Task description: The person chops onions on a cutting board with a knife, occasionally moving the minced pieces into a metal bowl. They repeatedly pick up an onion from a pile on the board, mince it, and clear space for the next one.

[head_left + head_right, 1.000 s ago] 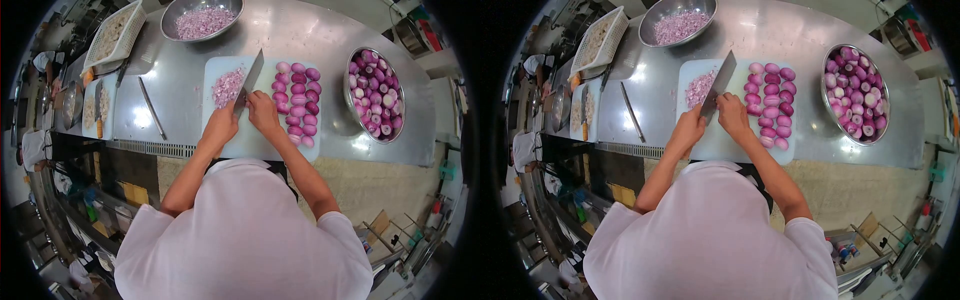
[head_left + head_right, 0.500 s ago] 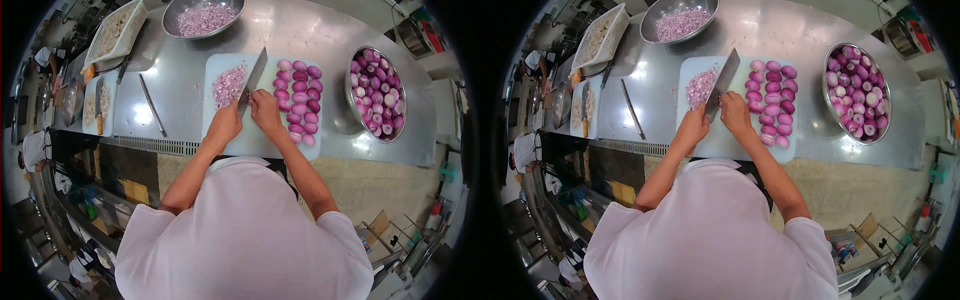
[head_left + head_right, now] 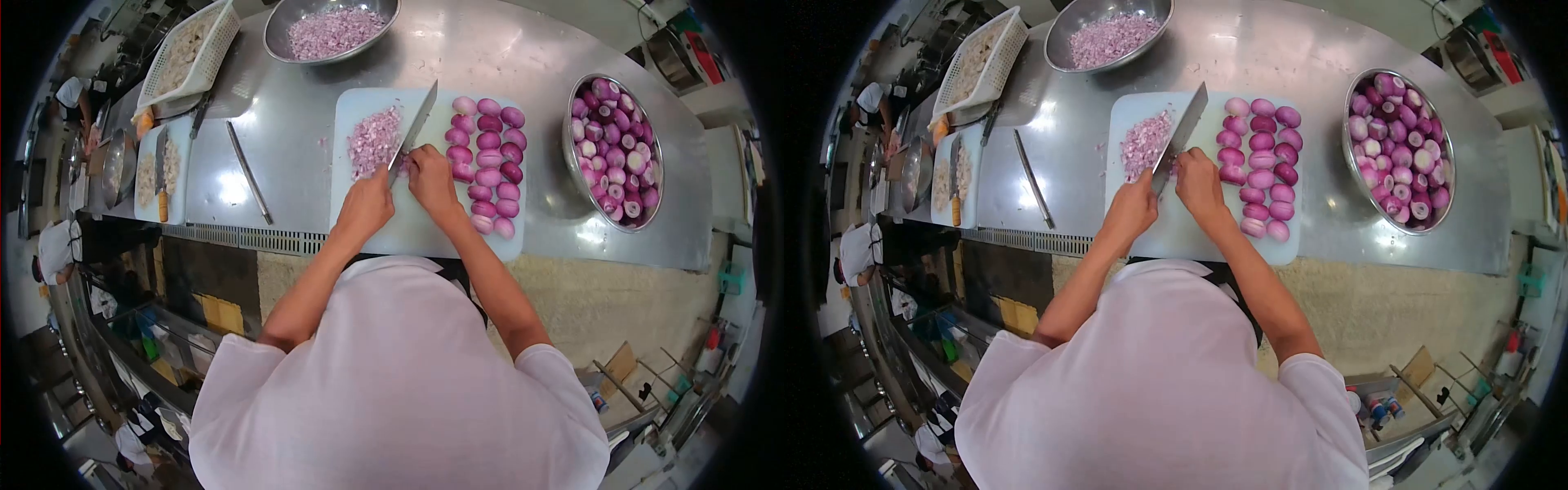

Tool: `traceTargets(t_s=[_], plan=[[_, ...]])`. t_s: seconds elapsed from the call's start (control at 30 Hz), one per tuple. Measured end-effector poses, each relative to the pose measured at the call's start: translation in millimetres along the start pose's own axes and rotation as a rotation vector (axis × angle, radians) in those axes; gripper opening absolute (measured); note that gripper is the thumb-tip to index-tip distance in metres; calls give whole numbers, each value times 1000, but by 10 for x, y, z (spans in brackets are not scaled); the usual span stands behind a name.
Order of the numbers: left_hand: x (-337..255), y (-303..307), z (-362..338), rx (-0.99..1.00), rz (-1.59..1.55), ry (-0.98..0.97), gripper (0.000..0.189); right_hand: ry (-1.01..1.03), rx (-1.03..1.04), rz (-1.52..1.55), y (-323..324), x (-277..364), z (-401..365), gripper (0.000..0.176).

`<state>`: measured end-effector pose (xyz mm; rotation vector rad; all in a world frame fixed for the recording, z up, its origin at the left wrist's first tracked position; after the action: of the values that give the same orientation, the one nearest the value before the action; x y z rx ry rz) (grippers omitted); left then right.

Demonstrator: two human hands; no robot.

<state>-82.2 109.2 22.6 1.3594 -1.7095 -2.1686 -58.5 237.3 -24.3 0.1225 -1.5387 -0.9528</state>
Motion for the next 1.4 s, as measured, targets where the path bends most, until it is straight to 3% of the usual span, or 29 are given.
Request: traceTargets(t_s=[0.3, 0.37, 0.77, 0.93, 1.13, 1.27, 1.4], plan=[[14, -27, 138, -66, 17, -65, 17, 45, -35, 29, 63, 2, 10, 6], [-31, 90, 81, -16, -8, 5, 17, 56, -46, 27, 70, 14, 7, 6], [133, -184, 177, -17, -16, 9, 23, 67, -68, 114, 99, -23, -57, 8], [60, 110, 29, -9, 8, 69, 24, 218, -47, 31, 90, 57, -18, 6], [81, 103, 8, -14, -14, 83, 25, 71, 25, -41, 1, 52, -14, 8], [154, -124, 77, -6, 28, 26, 24, 40, 46, -9, -21, 44, -49, 8], [30, 86, 57, -20, -30, 43, 25, 51, 43, -25, 17, 66, -42, 8]])
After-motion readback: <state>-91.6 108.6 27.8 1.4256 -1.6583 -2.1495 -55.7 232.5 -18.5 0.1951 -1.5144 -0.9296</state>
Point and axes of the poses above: each hand's wrist, its own z-axis towards the middle knuckle, its own y-axis out of the back of the hand, x = y × z, the point moved 9 cm from there along z, towards the middle knuckle, and after that the axes turned 10 degrees about -y, right-handed, at the moved point
